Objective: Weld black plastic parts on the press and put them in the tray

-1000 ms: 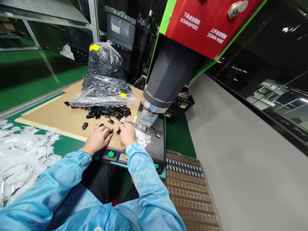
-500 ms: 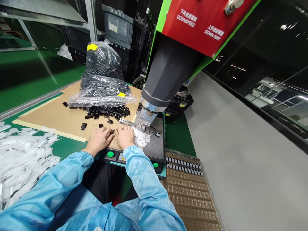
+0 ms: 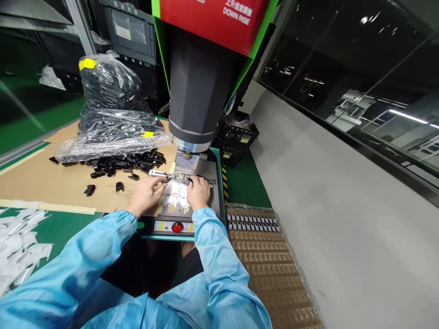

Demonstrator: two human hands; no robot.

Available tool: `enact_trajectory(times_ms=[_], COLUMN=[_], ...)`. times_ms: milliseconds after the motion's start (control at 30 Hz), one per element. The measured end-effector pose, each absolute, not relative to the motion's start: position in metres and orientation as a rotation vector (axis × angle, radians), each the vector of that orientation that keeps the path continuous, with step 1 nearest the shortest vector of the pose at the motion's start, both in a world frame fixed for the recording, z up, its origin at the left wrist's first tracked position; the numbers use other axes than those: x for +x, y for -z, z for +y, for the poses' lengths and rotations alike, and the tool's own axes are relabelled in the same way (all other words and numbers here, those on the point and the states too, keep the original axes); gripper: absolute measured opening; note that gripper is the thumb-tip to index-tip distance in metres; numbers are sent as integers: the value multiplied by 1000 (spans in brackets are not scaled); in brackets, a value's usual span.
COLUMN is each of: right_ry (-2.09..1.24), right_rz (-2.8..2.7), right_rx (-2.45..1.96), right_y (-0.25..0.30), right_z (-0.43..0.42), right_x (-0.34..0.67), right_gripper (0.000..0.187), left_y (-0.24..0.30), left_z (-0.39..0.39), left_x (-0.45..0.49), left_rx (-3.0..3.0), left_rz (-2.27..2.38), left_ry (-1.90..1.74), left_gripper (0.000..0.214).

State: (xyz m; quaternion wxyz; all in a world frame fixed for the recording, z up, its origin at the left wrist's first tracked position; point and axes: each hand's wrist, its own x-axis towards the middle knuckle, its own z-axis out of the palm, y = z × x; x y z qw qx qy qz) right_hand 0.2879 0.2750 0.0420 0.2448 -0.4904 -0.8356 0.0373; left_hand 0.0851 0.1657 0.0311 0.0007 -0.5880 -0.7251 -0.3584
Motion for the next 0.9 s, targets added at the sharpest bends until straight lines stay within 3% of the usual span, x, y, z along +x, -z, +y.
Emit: enact_trajectory(times_ms=[200, 533, 733, 900], right_ry=[-49, 58, -97, -117], right_rz=[-2353, -2488, -2277, -2073], right_rx=[-1279, -1267, -1112, -1052], right_y=[-33, -46, -33, -5], right_z=[280, 281, 266, 261], right_x=[277, 274, 313, 364], right_gripper=[31, 30, 44, 41], left_y=[-38, -52, -50, -35], left_z=[226, 223, 174, 91], left_x=[112, 123, 78, -29], left_rx=[-1978, -2042, -1863, -1171], left_rz=[-2225, -2249, -2310, -2710], left_ry=[796, 488, 740, 553], left_gripper=[37, 44, 52, 53])
